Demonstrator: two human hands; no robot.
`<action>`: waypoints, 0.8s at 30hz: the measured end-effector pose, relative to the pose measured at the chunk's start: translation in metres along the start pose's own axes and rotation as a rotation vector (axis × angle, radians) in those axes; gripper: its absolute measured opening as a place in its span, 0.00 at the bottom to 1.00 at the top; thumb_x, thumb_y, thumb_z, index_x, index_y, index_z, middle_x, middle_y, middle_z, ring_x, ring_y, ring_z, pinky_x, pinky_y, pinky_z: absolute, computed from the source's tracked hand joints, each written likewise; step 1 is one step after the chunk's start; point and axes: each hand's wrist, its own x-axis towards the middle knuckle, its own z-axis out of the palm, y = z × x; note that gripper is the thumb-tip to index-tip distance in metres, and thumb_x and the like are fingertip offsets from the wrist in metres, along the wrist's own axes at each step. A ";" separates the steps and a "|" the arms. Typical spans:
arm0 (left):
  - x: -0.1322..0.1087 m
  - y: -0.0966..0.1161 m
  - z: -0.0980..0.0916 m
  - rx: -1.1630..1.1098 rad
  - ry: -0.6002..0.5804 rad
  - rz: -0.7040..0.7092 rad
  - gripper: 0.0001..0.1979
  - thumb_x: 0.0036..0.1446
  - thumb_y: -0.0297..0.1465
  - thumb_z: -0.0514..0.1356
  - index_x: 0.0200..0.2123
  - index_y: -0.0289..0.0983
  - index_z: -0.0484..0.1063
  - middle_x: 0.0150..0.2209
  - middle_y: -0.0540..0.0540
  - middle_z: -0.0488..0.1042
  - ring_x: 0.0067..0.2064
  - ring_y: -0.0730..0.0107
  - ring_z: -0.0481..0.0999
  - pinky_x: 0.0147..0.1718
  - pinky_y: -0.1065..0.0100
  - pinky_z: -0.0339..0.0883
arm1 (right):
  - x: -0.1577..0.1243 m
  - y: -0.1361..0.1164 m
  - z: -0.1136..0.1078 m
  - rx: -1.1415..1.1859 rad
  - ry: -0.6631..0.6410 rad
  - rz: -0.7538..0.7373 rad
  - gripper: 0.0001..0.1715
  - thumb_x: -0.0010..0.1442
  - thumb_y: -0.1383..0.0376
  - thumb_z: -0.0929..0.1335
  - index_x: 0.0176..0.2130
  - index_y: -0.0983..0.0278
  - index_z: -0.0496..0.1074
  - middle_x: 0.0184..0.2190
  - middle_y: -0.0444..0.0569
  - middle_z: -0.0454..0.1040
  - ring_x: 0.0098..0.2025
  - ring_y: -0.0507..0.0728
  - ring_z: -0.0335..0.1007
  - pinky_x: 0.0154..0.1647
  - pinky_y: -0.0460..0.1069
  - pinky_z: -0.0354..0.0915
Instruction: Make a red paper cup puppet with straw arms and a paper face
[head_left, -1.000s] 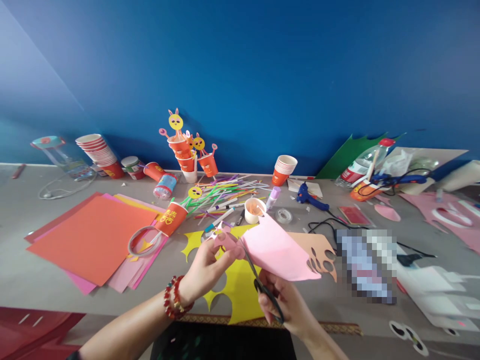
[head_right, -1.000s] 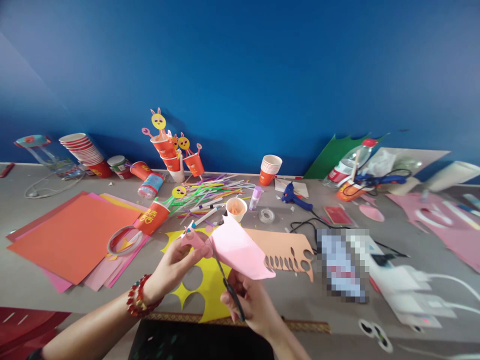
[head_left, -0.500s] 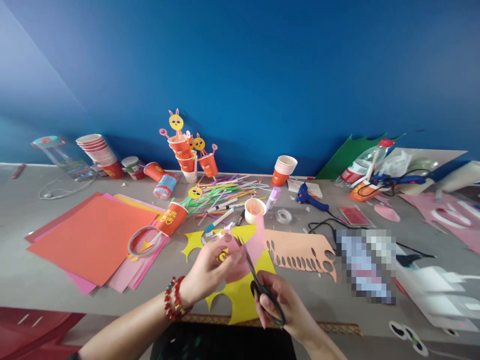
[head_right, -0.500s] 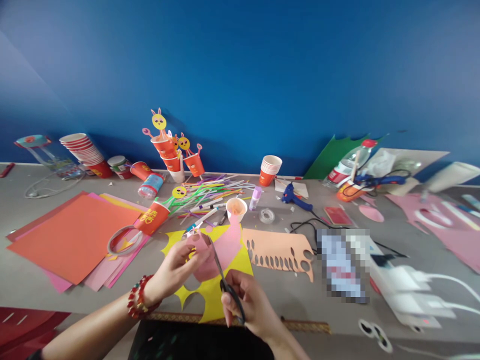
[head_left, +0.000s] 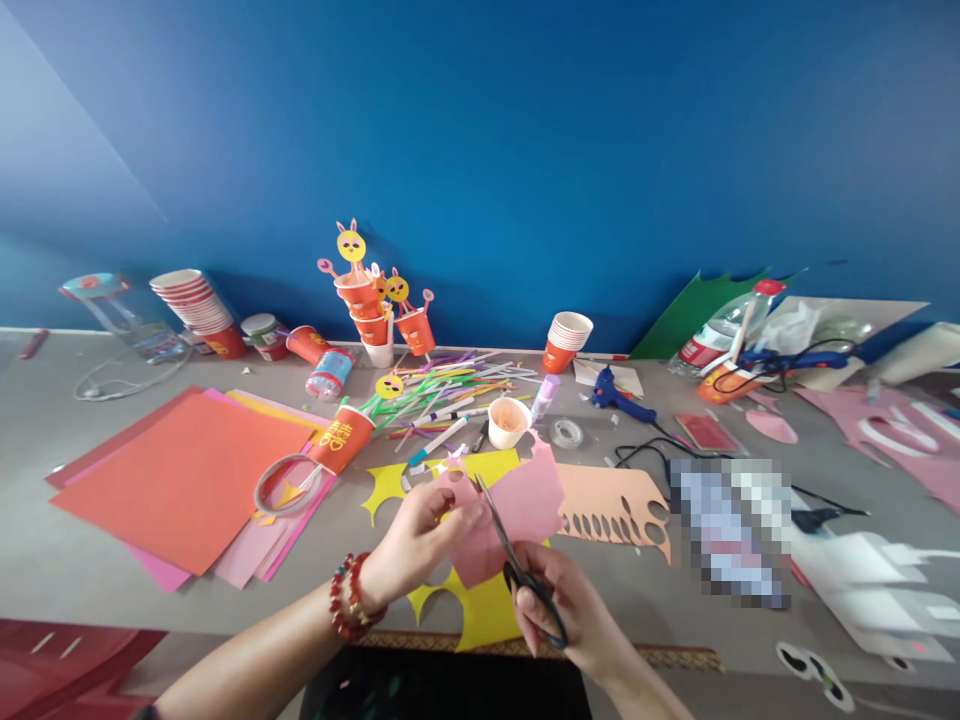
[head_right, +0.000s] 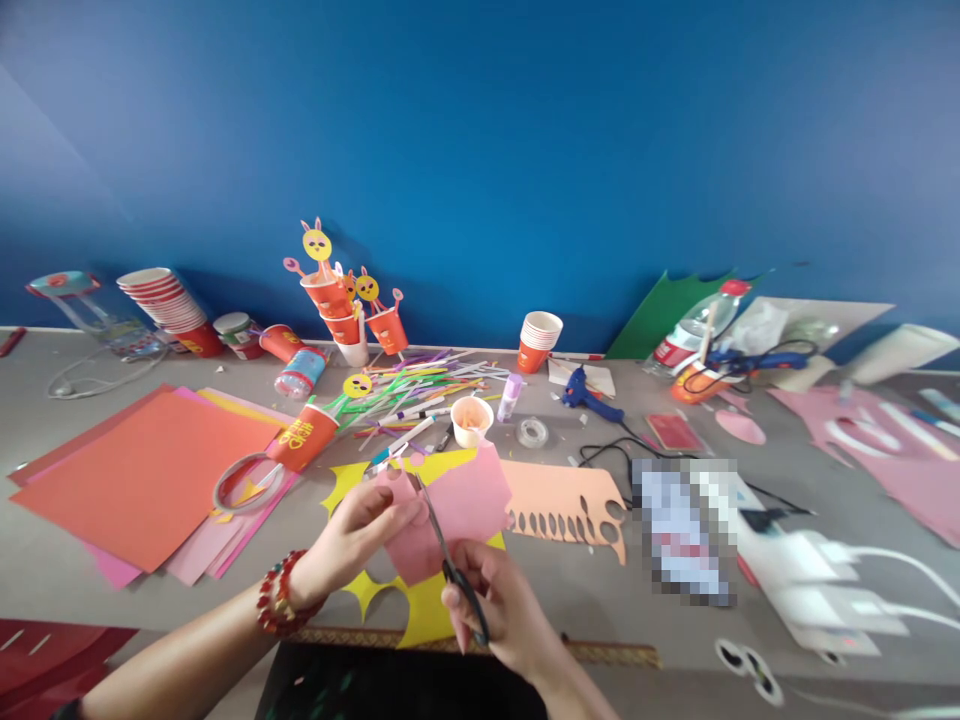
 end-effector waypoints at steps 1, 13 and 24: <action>0.000 0.001 0.000 -0.009 -0.007 -0.008 0.16 0.64 0.40 0.59 0.29 0.34 0.74 0.30 0.47 0.75 0.30 0.71 0.70 0.28 0.73 0.61 | 0.000 0.000 0.000 -0.003 0.003 0.000 0.36 0.49 0.33 0.70 0.29 0.62 0.62 0.12 0.37 0.64 0.12 0.46 0.53 0.16 0.43 0.45; -0.006 -0.005 0.014 -0.178 0.028 -0.018 0.16 0.61 0.42 0.62 0.30 0.35 0.73 0.30 0.47 0.74 0.32 0.70 0.71 0.32 0.72 0.65 | 0.006 0.012 -0.002 0.001 0.038 -0.047 0.33 0.55 0.36 0.68 0.29 0.61 0.61 0.13 0.38 0.65 0.13 0.46 0.52 0.17 0.43 0.44; -0.010 -0.014 0.035 -0.302 0.045 -0.011 0.12 0.61 0.39 0.63 0.35 0.36 0.77 0.39 0.43 0.76 0.41 0.62 0.77 0.43 0.65 0.70 | 0.001 0.010 -0.011 -0.518 0.575 -0.354 0.14 0.59 0.55 0.71 0.33 0.61 0.67 0.22 0.41 0.67 0.21 0.52 0.62 0.22 0.45 0.61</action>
